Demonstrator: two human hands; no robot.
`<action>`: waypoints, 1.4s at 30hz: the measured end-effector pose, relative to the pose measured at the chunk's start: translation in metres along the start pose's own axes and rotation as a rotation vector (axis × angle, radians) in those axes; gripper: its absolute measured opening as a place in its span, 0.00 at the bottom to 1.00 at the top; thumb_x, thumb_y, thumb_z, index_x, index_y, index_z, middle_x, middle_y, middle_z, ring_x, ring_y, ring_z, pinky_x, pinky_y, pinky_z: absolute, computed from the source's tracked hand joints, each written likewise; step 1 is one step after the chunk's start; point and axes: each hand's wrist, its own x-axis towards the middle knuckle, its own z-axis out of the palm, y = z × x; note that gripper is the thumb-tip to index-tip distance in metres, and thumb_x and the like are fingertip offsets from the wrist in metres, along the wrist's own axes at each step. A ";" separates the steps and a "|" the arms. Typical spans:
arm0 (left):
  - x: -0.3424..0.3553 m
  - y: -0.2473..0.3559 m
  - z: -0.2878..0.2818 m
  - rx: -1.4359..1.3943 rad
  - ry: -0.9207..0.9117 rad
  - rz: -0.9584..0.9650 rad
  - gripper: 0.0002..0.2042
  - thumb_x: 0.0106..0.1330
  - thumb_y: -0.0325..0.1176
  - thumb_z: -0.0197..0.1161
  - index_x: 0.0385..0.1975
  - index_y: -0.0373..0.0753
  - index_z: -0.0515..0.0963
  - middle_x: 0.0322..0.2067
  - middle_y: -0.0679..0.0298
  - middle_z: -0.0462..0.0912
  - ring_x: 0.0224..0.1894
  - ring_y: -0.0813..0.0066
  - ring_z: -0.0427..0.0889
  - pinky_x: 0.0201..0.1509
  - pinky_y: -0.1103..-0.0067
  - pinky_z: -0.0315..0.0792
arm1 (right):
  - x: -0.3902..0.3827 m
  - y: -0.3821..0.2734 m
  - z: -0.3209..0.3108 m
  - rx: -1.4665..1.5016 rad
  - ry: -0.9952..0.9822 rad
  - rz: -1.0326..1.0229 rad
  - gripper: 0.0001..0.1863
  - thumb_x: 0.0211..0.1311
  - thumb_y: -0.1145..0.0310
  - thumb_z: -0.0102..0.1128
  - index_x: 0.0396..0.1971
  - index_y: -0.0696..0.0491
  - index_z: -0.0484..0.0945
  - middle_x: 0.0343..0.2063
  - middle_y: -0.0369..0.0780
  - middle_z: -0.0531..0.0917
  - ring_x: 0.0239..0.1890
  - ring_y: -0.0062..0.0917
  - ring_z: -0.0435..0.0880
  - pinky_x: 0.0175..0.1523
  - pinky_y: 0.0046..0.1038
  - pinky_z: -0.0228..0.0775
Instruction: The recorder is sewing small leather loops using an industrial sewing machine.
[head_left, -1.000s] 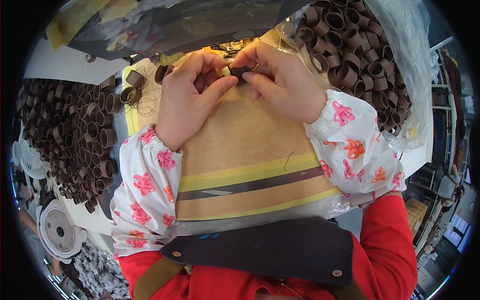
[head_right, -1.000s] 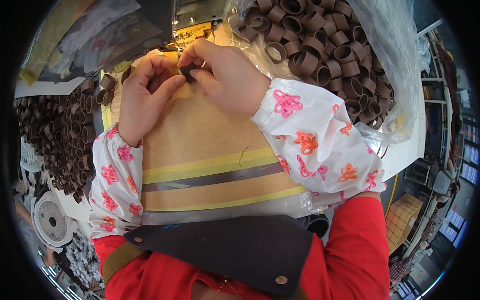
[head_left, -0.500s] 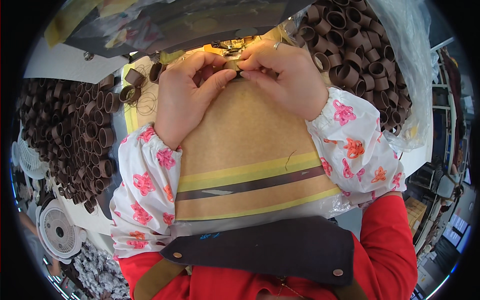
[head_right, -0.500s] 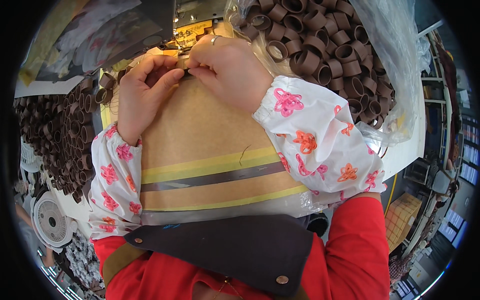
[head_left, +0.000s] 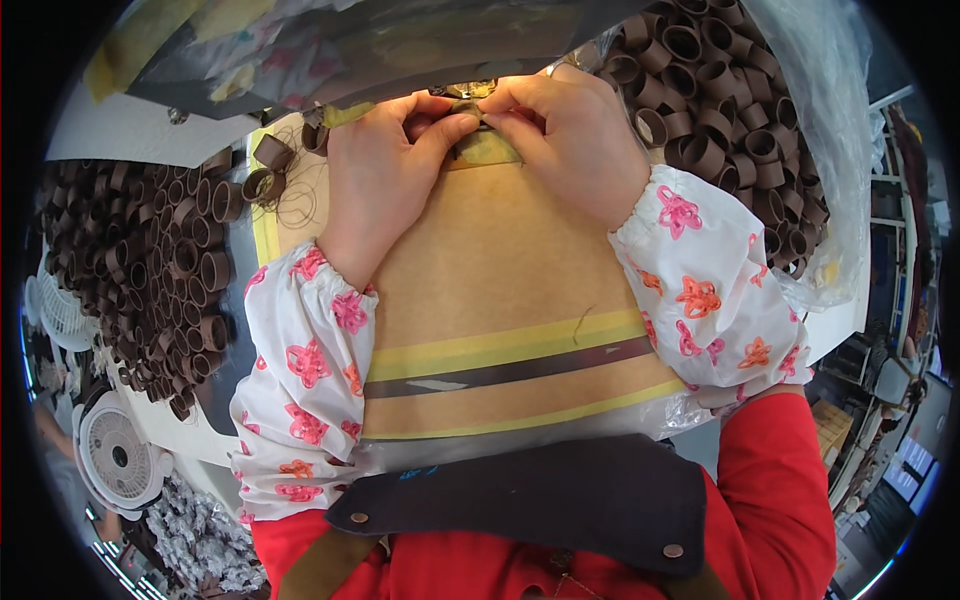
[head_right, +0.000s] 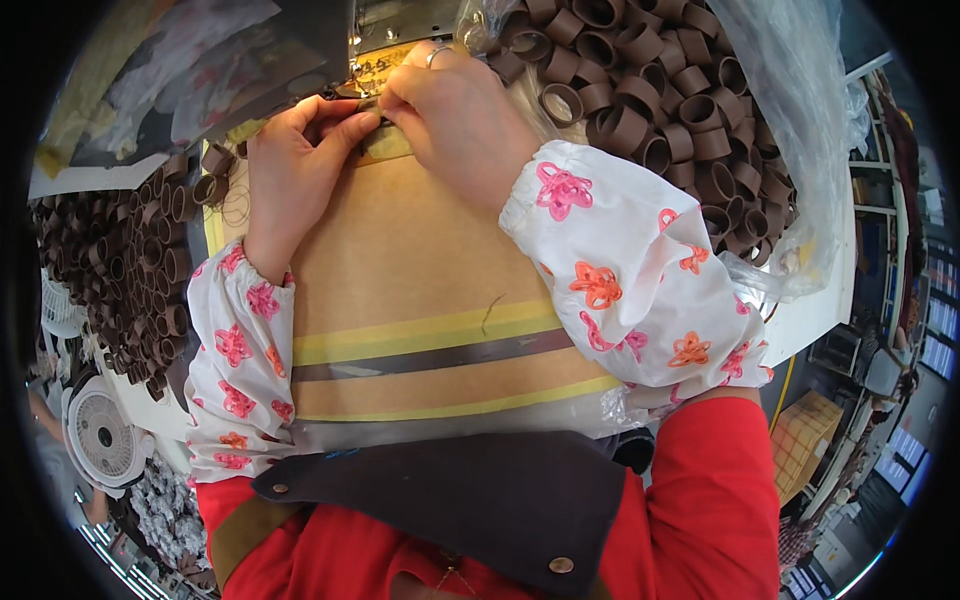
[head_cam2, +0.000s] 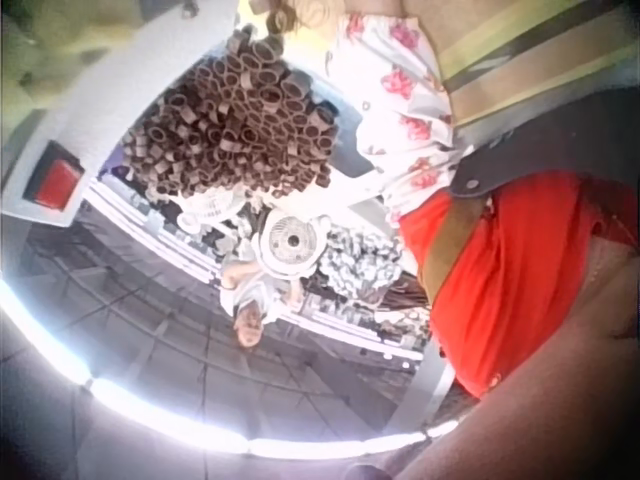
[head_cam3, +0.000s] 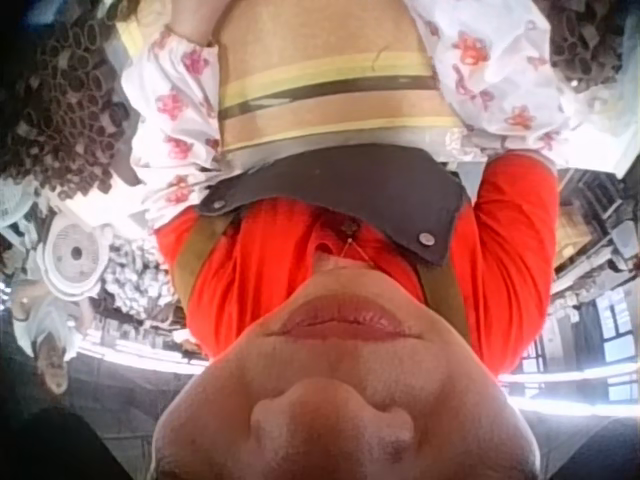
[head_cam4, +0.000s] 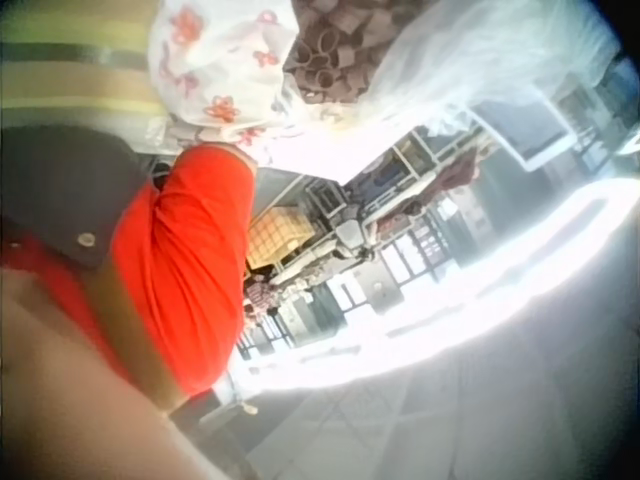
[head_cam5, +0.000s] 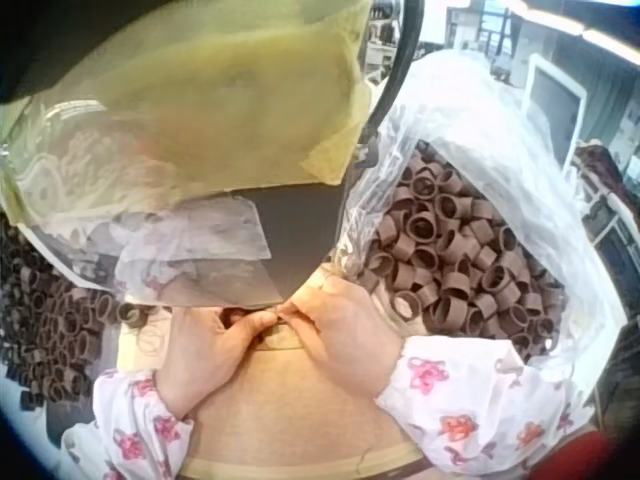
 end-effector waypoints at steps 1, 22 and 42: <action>0.000 0.002 0.000 0.000 -0.019 -0.028 0.14 0.51 0.39 0.65 0.28 0.33 0.79 0.17 0.61 0.79 0.18 0.74 0.78 0.25 0.80 0.69 | 0.000 0.000 0.000 -0.010 0.004 0.001 0.03 0.45 0.77 0.57 0.22 0.59 0.74 0.25 0.44 0.75 0.31 0.39 0.75 0.35 0.35 0.68; 0.003 -0.007 -0.003 0.045 -0.033 0.040 0.13 0.52 0.38 0.65 0.27 0.32 0.78 0.15 0.65 0.76 0.18 0.80 0.72 0.24 0.82 0.65 | 0.005 -0.001 0.000 -0.217 -0.076 0.028 0.06 0.45 0.67 0.61 0.23 0.54 0.78 0.15 0.39 0.74 0.21 0.31 0.74 0.28 0.30 0.64; 0.003 0.001 0.001 0.094 0.000 0.119 0.13 0.51 0.39 0.65 0.26 0.33 0.78 0.16 0.62 0.76 0.18 0.72 0.74 0.25 0.78 0.67 | 0.000 0.010 0.001 -0.107 -0.028 -0.040 0.06 0.47 0.70 0.58 0.23 0.55 0.72 0.23 0.39 0.74 0.27 0.32 0.75 0.32 0.31 0.66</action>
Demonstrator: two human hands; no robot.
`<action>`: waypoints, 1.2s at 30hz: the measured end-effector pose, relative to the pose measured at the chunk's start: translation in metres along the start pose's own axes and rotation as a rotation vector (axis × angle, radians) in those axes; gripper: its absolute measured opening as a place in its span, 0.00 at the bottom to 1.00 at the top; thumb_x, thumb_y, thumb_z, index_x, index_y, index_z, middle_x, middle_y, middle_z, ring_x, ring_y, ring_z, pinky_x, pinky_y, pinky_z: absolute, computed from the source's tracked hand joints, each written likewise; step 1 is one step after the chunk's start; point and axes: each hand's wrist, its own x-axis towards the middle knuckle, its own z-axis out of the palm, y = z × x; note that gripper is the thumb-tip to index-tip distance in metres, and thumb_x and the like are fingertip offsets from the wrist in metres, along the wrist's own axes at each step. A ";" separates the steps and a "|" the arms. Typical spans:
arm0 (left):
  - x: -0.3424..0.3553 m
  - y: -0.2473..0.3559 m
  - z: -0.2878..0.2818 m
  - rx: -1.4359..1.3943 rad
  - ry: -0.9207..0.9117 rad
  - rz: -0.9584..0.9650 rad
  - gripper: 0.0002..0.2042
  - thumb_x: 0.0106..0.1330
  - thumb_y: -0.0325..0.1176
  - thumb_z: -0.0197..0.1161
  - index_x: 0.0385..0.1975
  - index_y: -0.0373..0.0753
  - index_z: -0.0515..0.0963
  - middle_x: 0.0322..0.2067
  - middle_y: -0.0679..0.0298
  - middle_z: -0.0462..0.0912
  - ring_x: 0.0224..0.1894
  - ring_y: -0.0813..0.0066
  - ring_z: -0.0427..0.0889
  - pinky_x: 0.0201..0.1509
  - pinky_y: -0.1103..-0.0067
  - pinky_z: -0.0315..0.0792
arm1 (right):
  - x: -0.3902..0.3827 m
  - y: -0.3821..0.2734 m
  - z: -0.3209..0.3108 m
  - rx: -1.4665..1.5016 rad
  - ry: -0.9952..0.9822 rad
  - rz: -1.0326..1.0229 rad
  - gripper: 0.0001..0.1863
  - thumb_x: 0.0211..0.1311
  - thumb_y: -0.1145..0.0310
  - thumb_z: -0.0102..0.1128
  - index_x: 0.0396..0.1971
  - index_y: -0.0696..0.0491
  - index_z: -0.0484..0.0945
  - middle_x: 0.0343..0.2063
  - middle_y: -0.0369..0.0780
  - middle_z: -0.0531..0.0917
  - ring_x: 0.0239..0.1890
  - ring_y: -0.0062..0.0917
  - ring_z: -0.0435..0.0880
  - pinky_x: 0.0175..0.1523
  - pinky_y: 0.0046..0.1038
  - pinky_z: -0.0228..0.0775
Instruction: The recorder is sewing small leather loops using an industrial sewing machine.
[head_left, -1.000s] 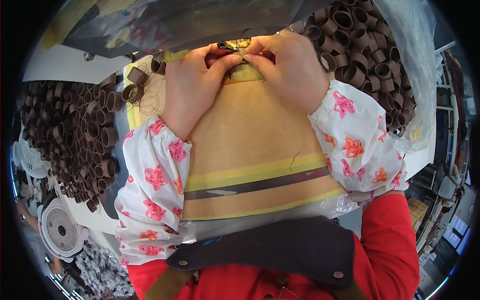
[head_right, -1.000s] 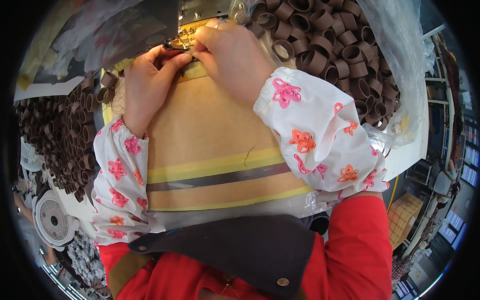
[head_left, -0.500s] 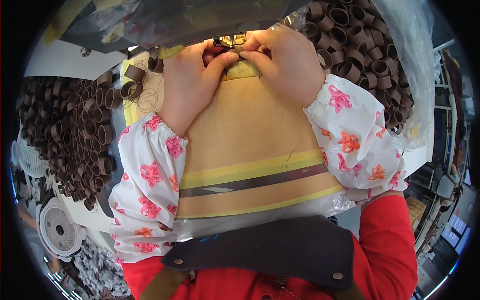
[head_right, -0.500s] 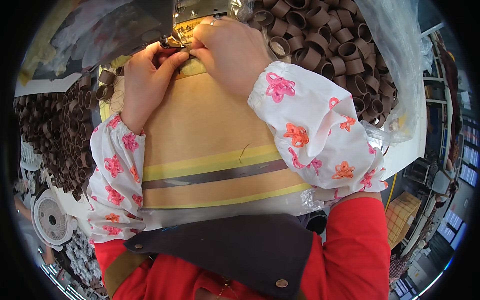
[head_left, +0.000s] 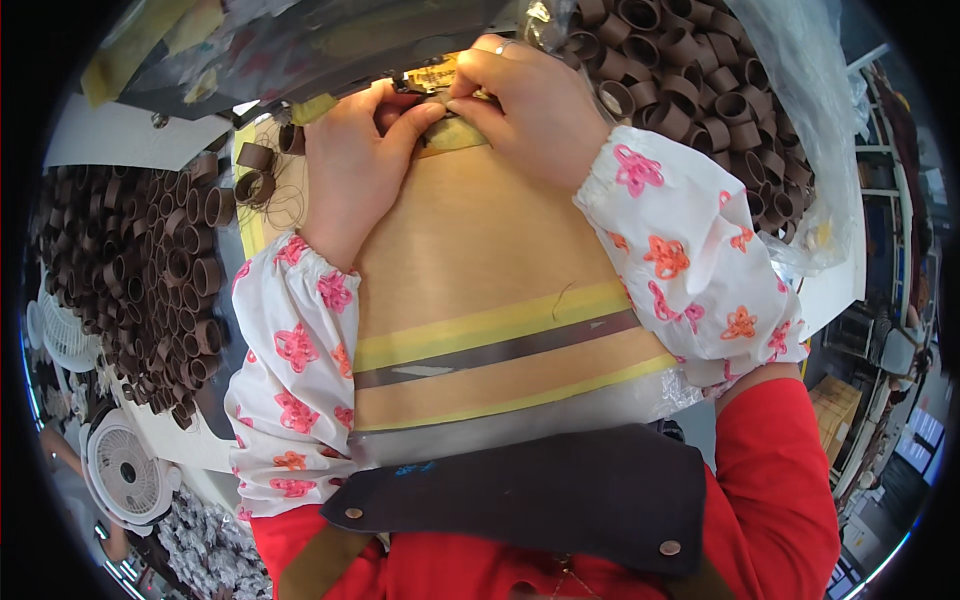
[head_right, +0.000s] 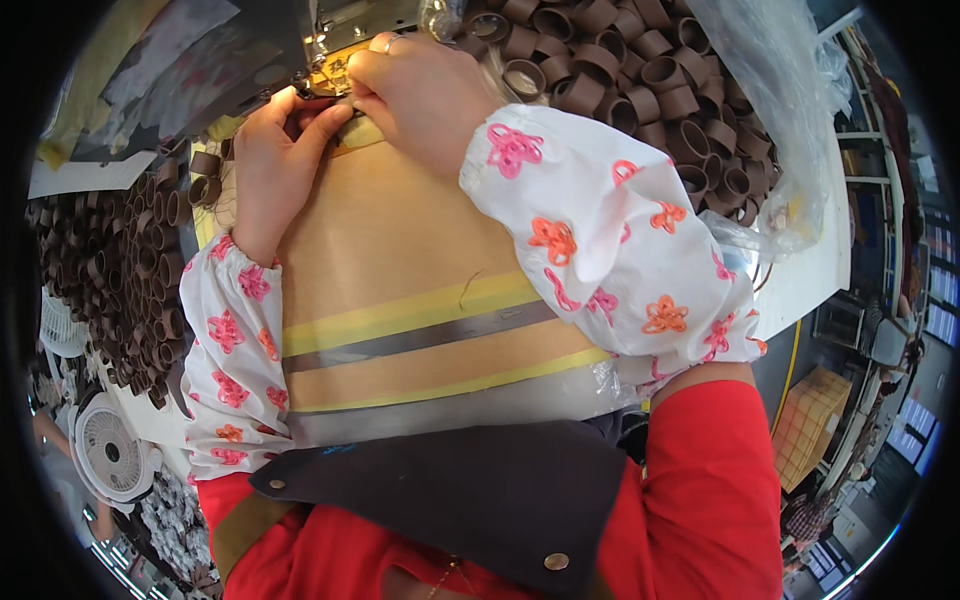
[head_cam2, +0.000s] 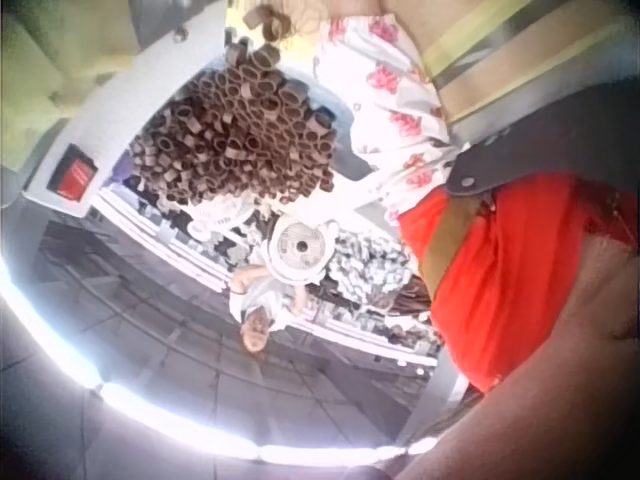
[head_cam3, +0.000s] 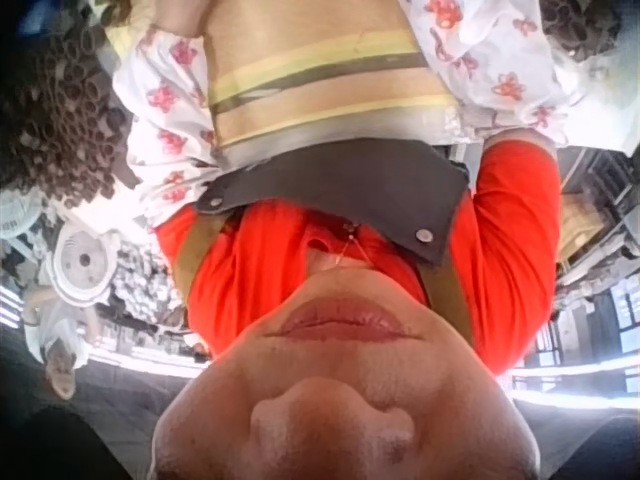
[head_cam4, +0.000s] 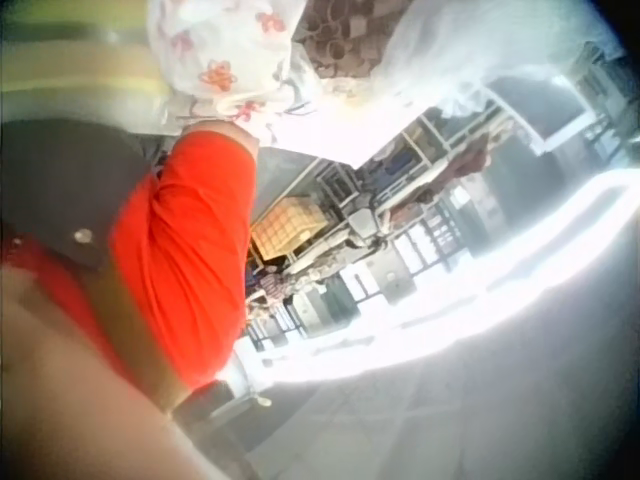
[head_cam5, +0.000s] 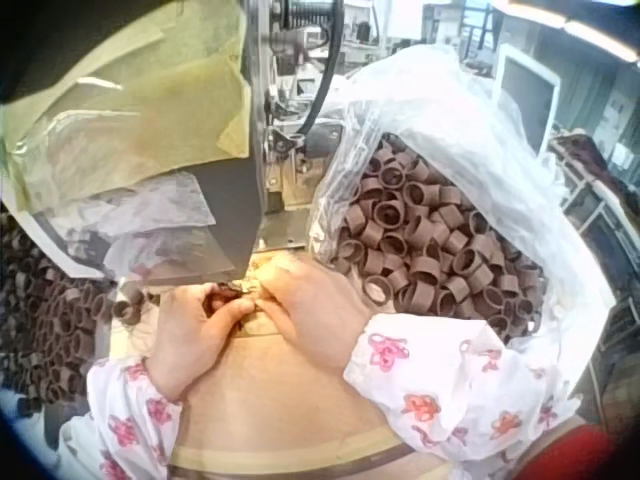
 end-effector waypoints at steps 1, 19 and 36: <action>0.001 0.001 0.000 0.002 -0.009 0.009 0.13 0.51 0.38 0.65 0.26 0.33 0.78 0.15 0.63 0.75 0.18 0.74 0.73 0.24 0.79 0.66 | 0.000 0.003 -0.001 0.029 0.010 -0.013 0.07 0.48 0.70 0.59 0.23 0.56 0.71 0.23 0.40 0.74 0.25 0.33 0.74 0.30 0.30 0.65; -0.023 0.012 -0.016 -0.231 -0.041 0.174 0.05 0.58 0.31 0.57 0.25 0.38 0.76 0.18 0.64 0.75 0.20 0.67 0.72 0.39 0.76 0.64 | -0.012 -0.026 -0.020 0.460 -0.318 0.293 0.05 0.52 0.75 0.56 0.30 0.56 0.75 0.19 0.37 0.76 0.20 0.20 0.75 0.27 0.20 0.65; -0.013 -0.005 -0.021 0.003 -0.127 0.116 0.10 0.54 0.38 0.63 0.32 0.42 0.80 0.08 0.70 0.67 0.14 0.80 0.67 0.42 0.78 0.61 | -0.008 -0.012 -0.009 0.293 -0.067 0.076 0.03 0.44 0.77 0.58 0.23 0.57 0.74 0.22 0.41 0.76 0.23 0.31 0.75 0.28 0.28 0.67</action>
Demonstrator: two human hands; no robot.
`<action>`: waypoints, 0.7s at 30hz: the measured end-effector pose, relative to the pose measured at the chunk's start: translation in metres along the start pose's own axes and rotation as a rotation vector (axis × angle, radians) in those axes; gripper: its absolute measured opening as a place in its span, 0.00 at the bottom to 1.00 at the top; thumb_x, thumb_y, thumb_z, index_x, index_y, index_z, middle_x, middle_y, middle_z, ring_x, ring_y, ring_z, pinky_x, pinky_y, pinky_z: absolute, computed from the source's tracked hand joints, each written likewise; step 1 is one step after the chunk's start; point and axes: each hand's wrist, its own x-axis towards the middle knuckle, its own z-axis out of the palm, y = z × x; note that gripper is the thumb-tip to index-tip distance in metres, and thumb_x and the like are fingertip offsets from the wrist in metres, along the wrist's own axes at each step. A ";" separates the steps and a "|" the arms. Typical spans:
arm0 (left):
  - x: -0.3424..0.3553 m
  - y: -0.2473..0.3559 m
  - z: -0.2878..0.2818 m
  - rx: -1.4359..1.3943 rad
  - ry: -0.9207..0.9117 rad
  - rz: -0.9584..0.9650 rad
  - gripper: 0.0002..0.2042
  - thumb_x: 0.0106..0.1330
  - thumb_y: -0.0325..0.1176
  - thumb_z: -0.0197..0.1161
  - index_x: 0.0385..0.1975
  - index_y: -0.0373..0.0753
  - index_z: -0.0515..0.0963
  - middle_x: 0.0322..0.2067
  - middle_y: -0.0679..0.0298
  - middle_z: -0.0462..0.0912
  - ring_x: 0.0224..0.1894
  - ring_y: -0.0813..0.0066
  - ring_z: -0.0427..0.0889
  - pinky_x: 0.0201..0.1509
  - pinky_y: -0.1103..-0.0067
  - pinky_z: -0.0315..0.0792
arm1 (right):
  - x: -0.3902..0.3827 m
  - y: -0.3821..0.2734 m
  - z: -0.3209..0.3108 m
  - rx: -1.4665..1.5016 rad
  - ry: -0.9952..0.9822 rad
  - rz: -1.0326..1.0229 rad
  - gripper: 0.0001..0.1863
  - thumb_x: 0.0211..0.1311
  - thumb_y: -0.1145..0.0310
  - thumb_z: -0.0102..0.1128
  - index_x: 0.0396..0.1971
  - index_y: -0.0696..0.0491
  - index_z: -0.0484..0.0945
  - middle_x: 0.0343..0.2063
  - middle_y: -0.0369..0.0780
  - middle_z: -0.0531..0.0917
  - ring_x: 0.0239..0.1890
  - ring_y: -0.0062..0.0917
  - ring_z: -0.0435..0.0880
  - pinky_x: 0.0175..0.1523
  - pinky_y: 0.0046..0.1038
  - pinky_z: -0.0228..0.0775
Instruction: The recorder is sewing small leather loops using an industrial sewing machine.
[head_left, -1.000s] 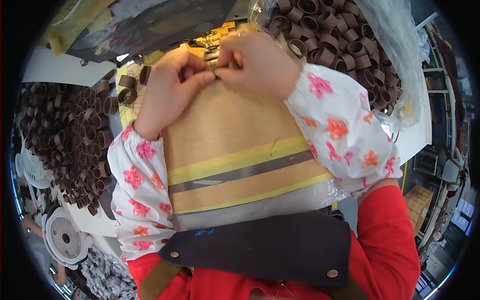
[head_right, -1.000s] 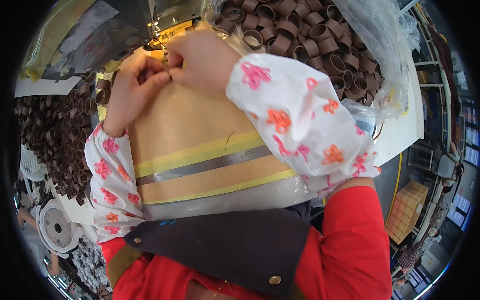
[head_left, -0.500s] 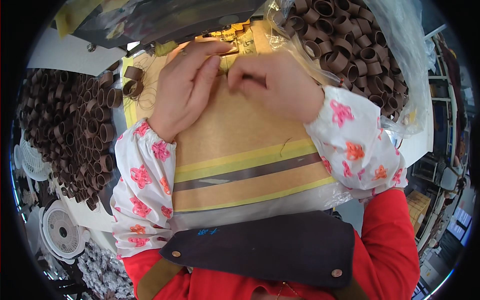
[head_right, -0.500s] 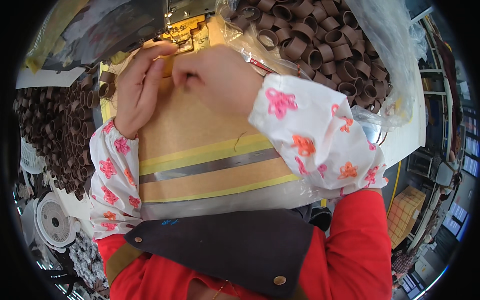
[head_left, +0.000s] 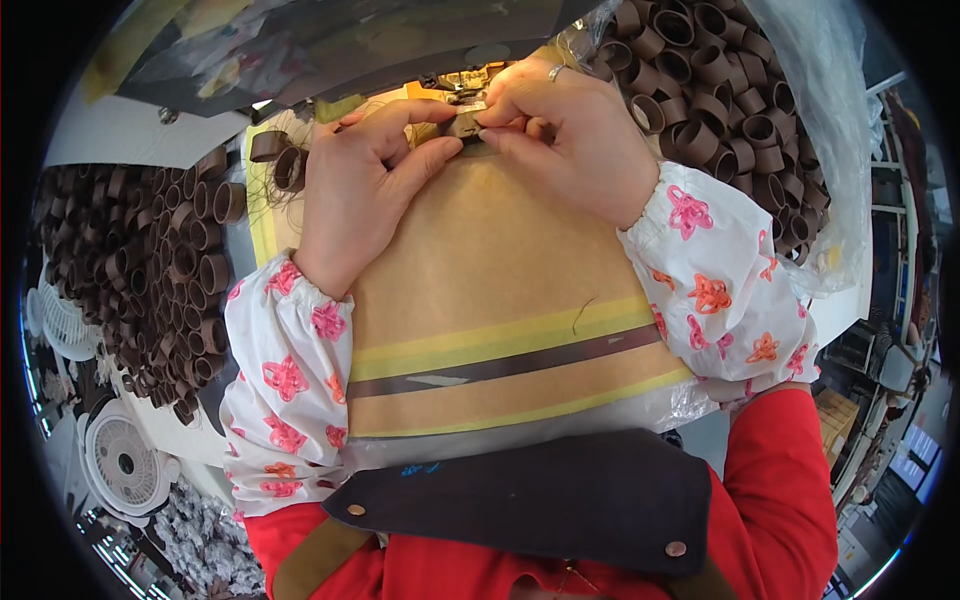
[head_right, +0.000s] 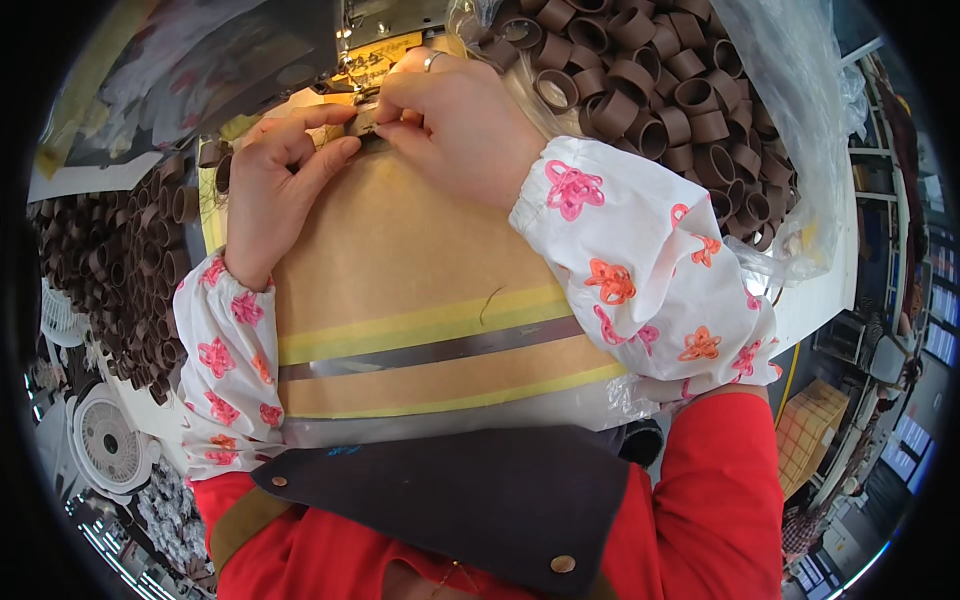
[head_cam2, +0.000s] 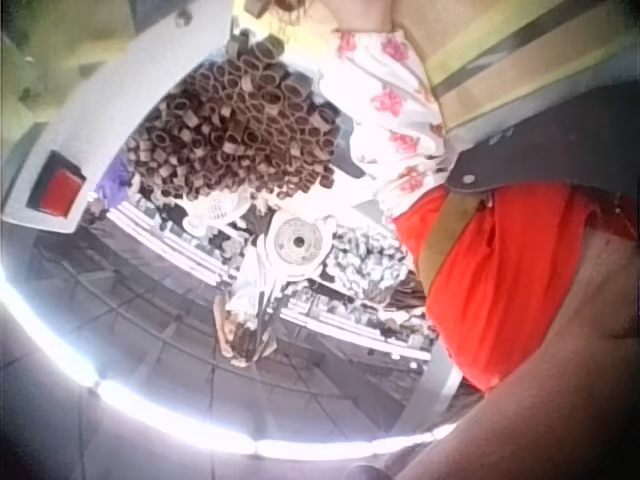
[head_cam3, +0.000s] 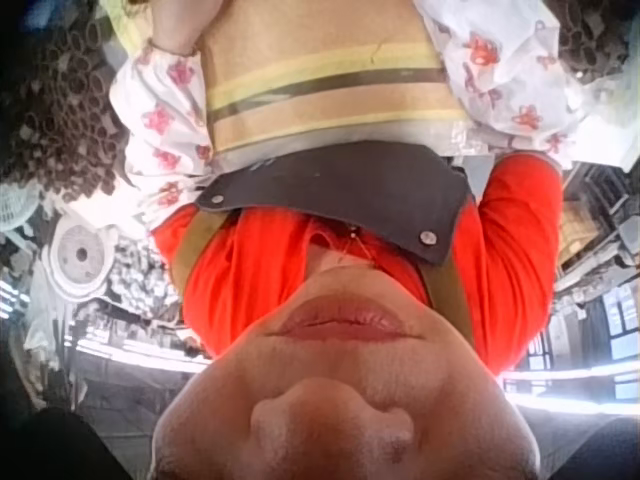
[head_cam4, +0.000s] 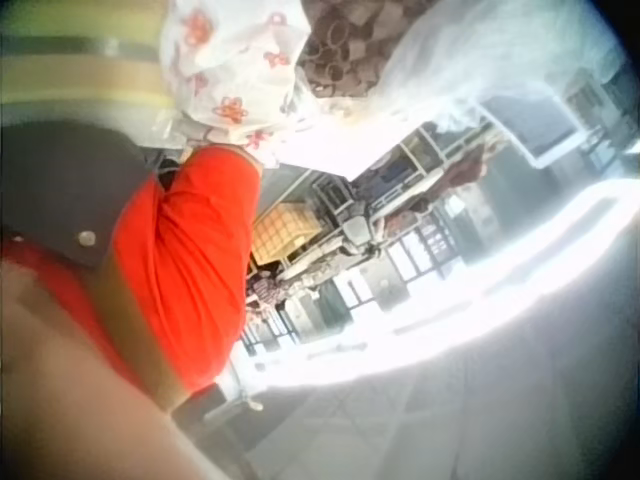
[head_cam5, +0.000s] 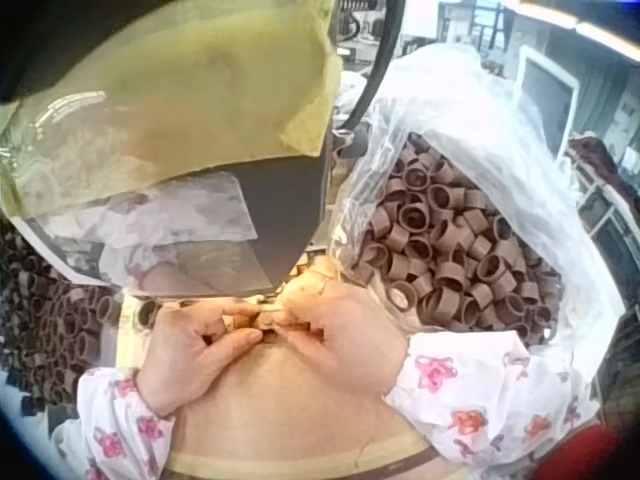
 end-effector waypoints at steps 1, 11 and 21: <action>0.001 0.000 0.002 -0.002 0.024 -0.018 0.11 0.53 0.38 0.64 0.33 0.41 0.80 0.08 0.70 0.67 0.13 0.80 0.67 0.39 0.79 0.62 | 0.000 0.000 0.001 -0.019 0.015 -0.005 0.03 0.44 0.78 0.58 0.22 0.58 0.74 0.22 0.41 0.75 0.23 0.32 0.75 0.28 0.29 0.67; 0.015 0.000 0.016 -0.066 0.117 -0.170 0.12 0.49 0.36 0.67 0.24 0.33 0.79 0.09 0.66 0.71 0.11 0.79 0.68 0.18 0.79 0.61 | 0.009 0.003 0.001 -0.187 0.077 -0.030 0.03 0.42 0.78 0.56 0.21 0.59 0.73 0.21 0.43 0.75 0.27 0.37 0.74 0.32 0.34 0.66; 0.015 -0.003 0.016 -0.056 0.092 -0.169 0.13 0.50 0.38 0.66 0.21 0.33 0.77 0.11 0.66 0.73 0.12 0.77 0.70 0.18 0.78 0.62 | 0.011 0.000 0.003 -0.231 0.082 -0.038 0.04 0.45 0.76 0.56 0.19 0.59 0.71 0.21 0.44 0.73 0.27 0.40 0.74 0.31 0.36 0.66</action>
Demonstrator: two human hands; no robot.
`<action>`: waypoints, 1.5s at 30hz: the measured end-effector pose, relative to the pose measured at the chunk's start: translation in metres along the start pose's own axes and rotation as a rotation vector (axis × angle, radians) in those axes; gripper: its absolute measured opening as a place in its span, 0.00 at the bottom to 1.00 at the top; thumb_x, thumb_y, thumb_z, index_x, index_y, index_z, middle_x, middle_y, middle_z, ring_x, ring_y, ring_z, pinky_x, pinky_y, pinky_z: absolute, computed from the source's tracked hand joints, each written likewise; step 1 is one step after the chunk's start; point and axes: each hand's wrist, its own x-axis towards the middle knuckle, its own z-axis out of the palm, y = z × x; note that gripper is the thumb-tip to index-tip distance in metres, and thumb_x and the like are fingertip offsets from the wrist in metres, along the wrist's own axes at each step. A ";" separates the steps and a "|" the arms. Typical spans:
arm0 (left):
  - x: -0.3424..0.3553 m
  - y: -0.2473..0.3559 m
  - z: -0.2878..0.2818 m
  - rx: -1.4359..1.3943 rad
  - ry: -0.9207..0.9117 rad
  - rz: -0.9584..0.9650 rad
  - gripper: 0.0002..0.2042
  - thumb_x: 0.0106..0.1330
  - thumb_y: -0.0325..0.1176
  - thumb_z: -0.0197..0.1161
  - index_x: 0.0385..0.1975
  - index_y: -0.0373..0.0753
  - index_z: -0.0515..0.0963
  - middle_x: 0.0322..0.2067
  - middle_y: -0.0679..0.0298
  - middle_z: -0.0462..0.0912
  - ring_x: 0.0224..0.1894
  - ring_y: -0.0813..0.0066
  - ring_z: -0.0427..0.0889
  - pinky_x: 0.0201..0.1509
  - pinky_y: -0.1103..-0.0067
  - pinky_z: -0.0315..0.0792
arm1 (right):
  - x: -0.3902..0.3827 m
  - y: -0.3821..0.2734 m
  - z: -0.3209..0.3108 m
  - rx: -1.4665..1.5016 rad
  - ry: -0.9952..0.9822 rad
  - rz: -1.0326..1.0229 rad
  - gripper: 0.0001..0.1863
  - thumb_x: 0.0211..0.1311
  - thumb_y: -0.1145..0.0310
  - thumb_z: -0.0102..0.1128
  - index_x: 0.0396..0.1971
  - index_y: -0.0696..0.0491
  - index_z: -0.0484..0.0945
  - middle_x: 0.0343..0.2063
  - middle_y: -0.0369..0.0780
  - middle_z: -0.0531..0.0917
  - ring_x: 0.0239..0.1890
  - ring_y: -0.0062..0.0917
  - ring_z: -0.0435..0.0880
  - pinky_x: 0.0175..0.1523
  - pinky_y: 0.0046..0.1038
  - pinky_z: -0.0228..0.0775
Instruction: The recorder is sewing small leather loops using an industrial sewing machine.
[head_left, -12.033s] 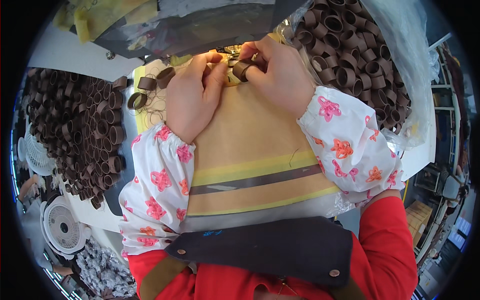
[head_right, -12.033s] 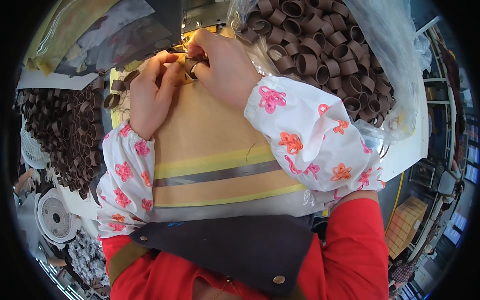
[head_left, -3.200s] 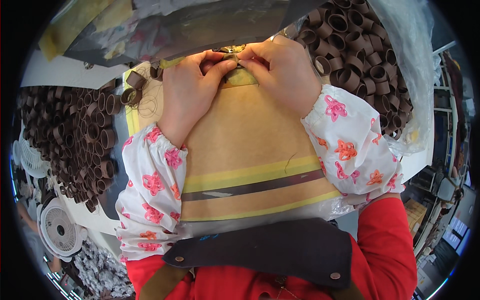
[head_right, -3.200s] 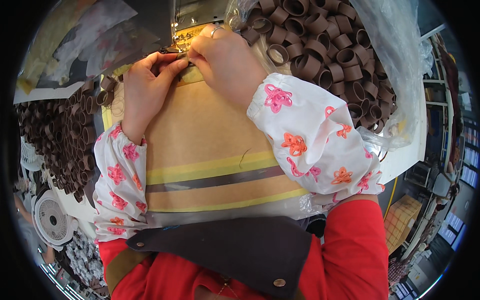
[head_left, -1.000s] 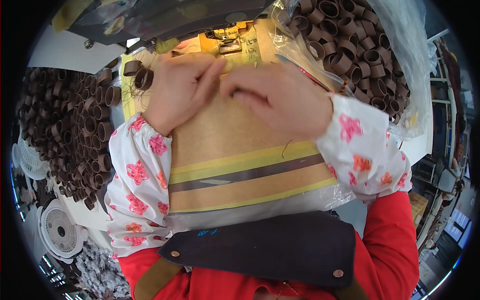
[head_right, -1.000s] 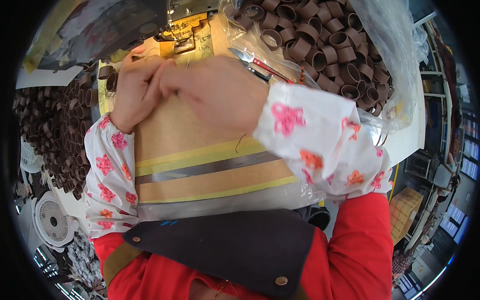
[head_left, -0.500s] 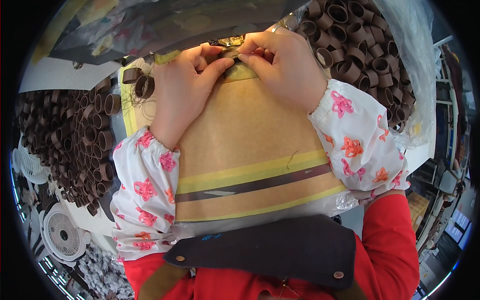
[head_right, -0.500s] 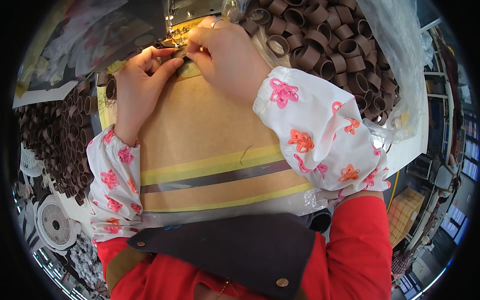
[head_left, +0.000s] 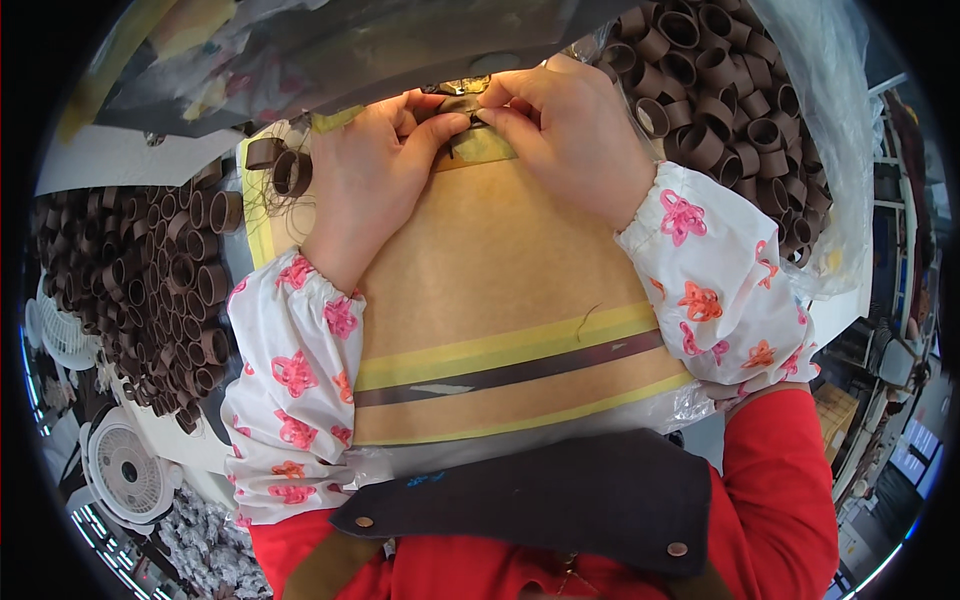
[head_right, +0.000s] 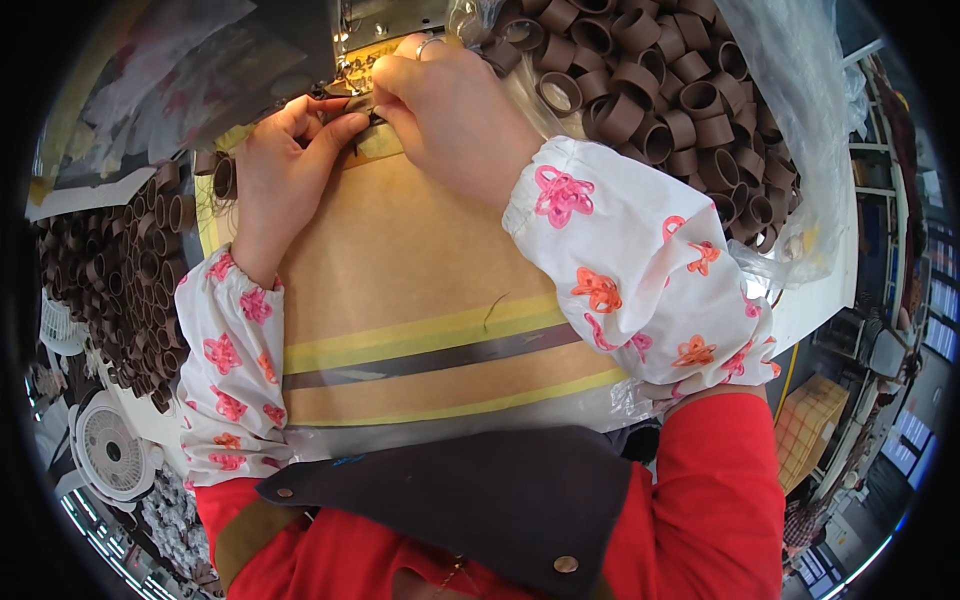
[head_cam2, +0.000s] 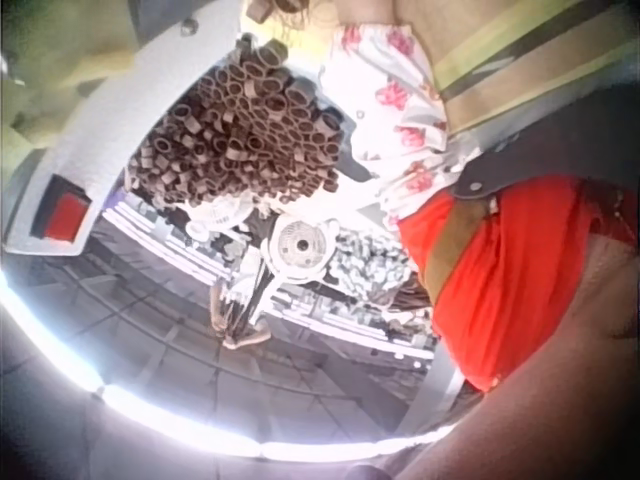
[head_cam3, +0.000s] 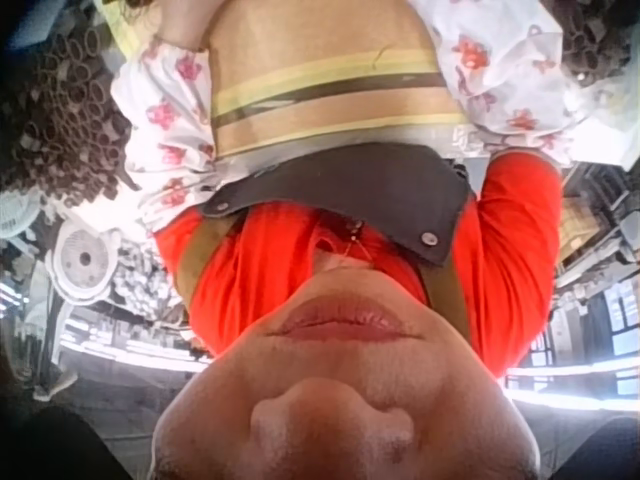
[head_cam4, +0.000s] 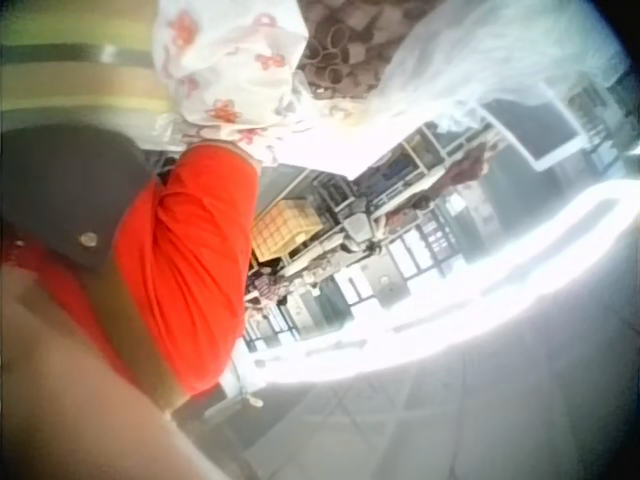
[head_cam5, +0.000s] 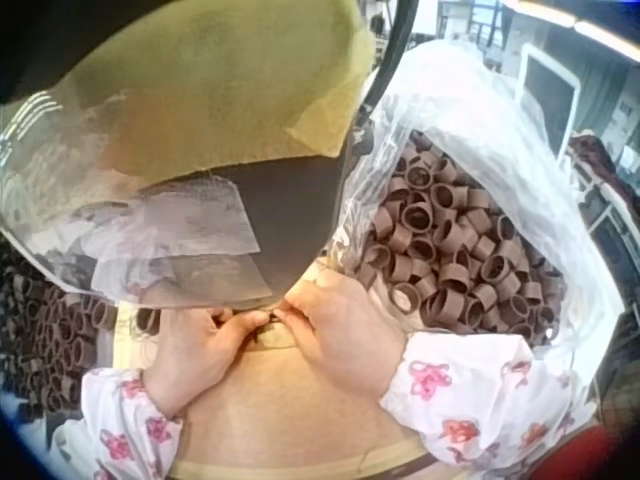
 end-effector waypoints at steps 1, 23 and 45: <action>0.000 0.000 0.000 0.004 -0.003 0.001 0.13 0.51 0.39 0.66 0.21 0.33 0.77 0.11 0.66 0.73 0.12 0.77 0.70 0.18 0.78 0.62 | 0.000 -0.001 0.000 -0.011 0.001 0.008 0.04 0.45 0.76 0.55 0.19 0.59 0.71 0.22 0.44 0.74 0.27 0.40 0.74 0.31 0.36 0.66; -0.001 0.001 -0.001 0.039 0.006 0.005 0.13 0.52 0.41 0.64 0.22 0.36 0.77 0.09 0.66 0.70 0.12 0.75 0.69 0.18 0.78 0.60 | 0.001 0.001 0.004 -0.190 -0.071 0.008 0.05 0.48 0.69 0.55 0.20 0.54 0.73 0.22 0.39 0.77 0.28 0.34 0.78 0.30 0.35 0.69; -0.070 -0.020 -0.063 0.506 0.132 0.227 0.07 0.57 0.32 0.58 0.19 0.40 0.74 0.16 0.65 0.74 0.21 0.69 0.73 0.50 0.73 0.55 | -0.029 -0.020 -0.041 -0.527 -0.078 -0.124 0.05 0.44 0.70 0.57 0.24 0.53 0.75 0.22 0.38 0.77 0.30 0.31 0.78 0.32 0.31 0.70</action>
